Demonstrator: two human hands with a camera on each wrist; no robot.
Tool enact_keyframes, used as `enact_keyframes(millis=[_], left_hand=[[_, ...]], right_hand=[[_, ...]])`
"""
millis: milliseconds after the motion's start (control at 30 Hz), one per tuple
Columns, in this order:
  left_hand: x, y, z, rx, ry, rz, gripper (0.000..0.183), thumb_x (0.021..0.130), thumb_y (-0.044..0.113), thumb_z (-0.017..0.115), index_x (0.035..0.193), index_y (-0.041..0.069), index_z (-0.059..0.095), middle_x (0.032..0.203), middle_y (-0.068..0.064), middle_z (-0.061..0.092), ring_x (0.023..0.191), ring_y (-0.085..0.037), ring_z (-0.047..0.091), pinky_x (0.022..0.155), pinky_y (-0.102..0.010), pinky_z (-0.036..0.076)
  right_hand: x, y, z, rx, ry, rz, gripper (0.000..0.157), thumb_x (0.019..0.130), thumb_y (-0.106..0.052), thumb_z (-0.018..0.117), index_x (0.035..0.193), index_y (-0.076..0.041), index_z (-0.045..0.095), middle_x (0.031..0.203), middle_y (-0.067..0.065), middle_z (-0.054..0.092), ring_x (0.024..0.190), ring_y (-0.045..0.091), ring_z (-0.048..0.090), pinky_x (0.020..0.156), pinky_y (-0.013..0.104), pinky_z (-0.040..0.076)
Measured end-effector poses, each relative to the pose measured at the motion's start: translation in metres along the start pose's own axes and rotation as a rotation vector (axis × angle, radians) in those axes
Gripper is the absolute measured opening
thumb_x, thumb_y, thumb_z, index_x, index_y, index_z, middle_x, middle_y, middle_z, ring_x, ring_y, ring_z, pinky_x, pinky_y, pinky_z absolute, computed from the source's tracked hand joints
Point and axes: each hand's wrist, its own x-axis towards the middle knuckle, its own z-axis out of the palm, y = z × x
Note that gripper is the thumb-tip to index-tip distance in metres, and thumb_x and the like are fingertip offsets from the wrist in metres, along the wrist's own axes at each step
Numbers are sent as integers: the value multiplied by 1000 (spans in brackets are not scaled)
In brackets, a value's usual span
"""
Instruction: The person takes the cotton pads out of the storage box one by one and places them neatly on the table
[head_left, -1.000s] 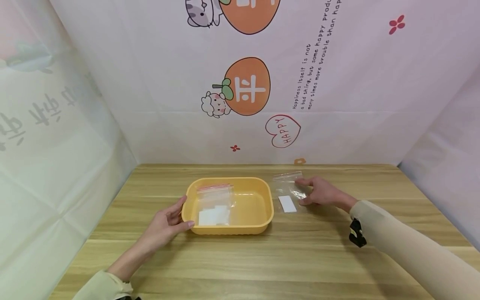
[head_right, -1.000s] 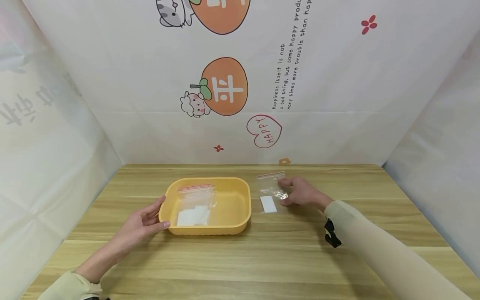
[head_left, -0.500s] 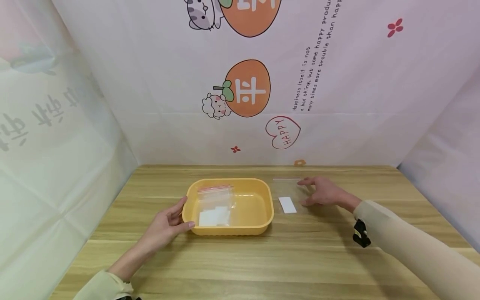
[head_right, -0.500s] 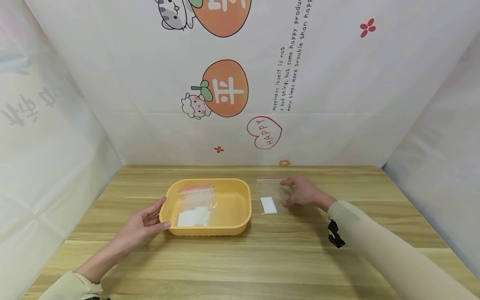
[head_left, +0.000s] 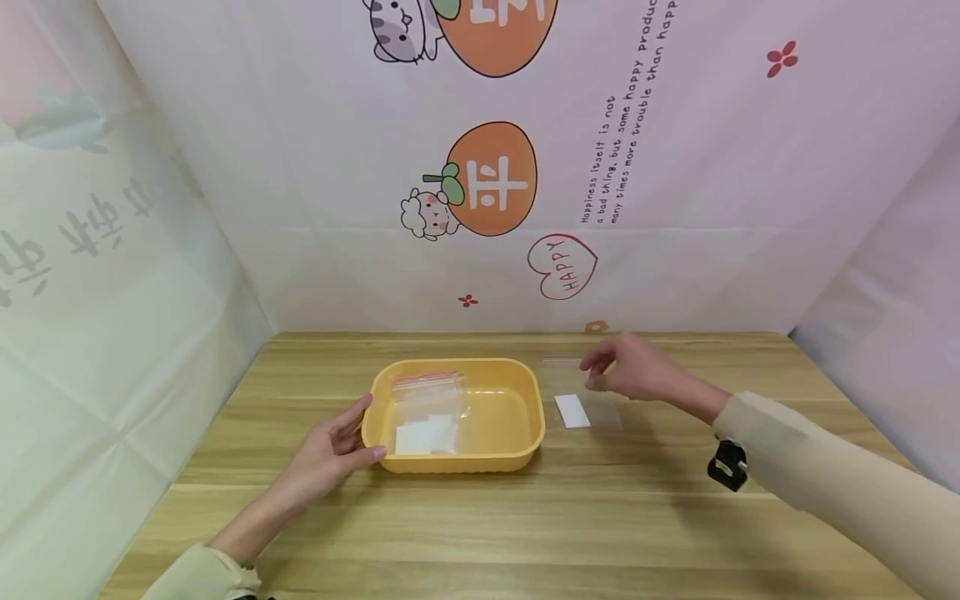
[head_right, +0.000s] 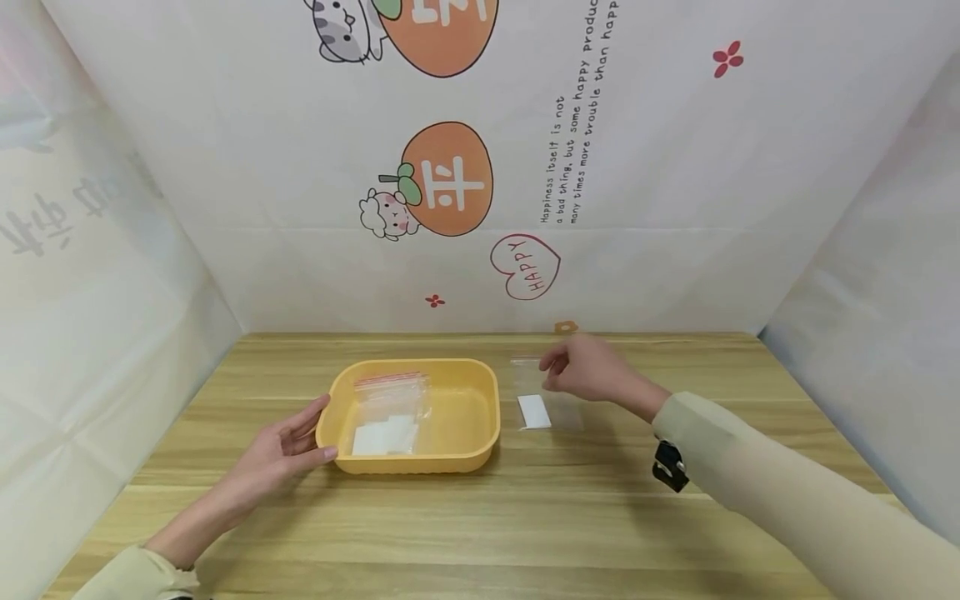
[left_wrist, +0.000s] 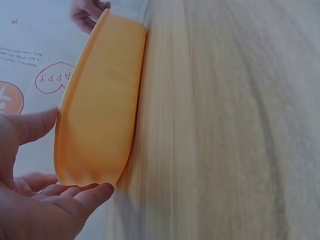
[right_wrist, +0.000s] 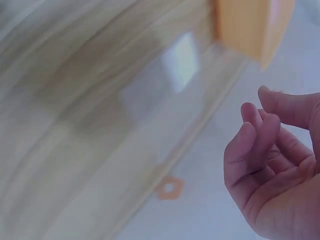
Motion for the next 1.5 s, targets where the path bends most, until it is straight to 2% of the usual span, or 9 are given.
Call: enact_keyframes(millis=[233,467,567,700,833,933,1100,1333,1500], left_hand=[[2,-6,-4,2,-11,-5,88,98,10,76,166,-2,21,169,-20,23,148,-36,38,108,-27,46],[3,-8,-6,-6,-25,16,88,98,9,76,166,-2,21,169,-22,23,148,-38,38,106,-26,47],[3,-9,-6,-22,-35,30,87,99,10,76,166,-2,21,169,-22,22,148,-39,36,106,-26,47],[3,-11,-6,-40,-44,42,85,100,11,74,165,-3,21,169,-24,20,148,-41,36,107,-27,46],[3,-10,-7,-46,-35,40,85,100,10,75,165,-3,22,168,-24,21,148,-41,37,107,-27,46],[3,-10,-7,-53,-34,43,86,99,10,76,165,-4,22,168,-24,22,147,-41,37,107,-27,47],[3,-10,-8,-51,-32,38,85,99,9,76,165,-3,23,168,-24,23,148,-41,37,106,-27,48],[3,-7,-8,-47,-27,22,85,99,10,76,165,-1,24,168,-24,24,148,-41,37,106,-29,49],[3,-7,-9,-42,-21,10,85,99,11,76,165,0,25,167,-24,26,147,-41,39,105,-29,50]], right_hand=[[11,-50,2,64,-32,-29,11,92,-6,78,103,-4,79,91,2,75,71,20,67,59,32,60],[31,-85,29,158,-106,-95,11,92,-3,79,102,-1,77,89,3,76,71,22,70,61,30,61],[40,-95,43,172,-142,-90,11,91,-3,80,101,-3,77,87,1,75,69,21,70,58,30,59],[53,-102,62,195,-175,-81,11,91,-2,80,101,-4,76,85,0,75,67,21,70,53,28,56],[66,-104,80,210,-175,-89,11,88,-1,82,98,0,77,82,2,74,66,22,70,57,27,57],[74,-105,91,216,-172,-62,13,88,-4,85,96,0,76,82,2,73,68,24,71,60,27,58],[82,-108,106,206,-175,25,17,88,-14,89,93,-5,75,80,1,72,72,27,72,56,27,57],[90,-115,122,158,-161,43,24,85,-20,92,81,-8,71,71,0,66,61,14,61,55,23,51],[93,-117,130,167,-139,54,23,83,-12,92,79,-6,70,65,0,64,57,11,58,53,22,48]])
